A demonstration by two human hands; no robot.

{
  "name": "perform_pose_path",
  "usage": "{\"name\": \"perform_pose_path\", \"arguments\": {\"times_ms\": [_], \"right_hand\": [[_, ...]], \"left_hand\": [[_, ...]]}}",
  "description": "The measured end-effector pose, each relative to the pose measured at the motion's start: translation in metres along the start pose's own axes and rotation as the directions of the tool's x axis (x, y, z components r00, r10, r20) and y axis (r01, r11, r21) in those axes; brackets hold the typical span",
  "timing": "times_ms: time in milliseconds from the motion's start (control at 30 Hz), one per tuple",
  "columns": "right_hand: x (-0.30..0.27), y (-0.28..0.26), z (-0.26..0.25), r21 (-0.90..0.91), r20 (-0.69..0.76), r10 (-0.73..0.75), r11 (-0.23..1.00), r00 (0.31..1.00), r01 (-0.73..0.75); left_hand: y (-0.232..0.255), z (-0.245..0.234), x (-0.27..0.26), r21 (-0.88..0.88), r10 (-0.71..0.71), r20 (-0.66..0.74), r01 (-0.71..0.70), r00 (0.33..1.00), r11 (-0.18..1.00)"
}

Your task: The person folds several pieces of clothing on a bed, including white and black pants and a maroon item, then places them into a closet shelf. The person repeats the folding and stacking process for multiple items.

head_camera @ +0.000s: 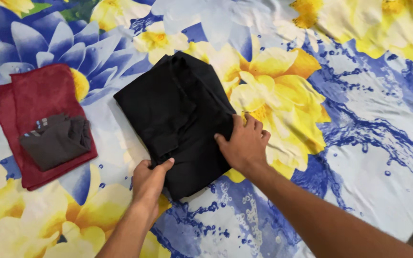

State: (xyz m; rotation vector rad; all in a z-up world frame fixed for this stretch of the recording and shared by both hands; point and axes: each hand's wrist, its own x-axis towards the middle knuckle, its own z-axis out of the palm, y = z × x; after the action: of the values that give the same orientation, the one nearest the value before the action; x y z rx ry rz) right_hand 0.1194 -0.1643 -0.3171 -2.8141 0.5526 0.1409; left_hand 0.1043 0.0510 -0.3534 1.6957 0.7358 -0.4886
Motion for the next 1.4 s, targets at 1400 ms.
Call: {"name": "perform_pose_path", "arguments": {"times_ms": [1400], "right_hand": [[0.09, 0.145, -0.112, 0.374, 0.088, 0.037, 0.925, 0.995, -0.068]], "left_hand": [[0.098, 0.127, -0.003, -0.054, 0.474, 0.275, -0.479, 0.836, 0.876]]}}
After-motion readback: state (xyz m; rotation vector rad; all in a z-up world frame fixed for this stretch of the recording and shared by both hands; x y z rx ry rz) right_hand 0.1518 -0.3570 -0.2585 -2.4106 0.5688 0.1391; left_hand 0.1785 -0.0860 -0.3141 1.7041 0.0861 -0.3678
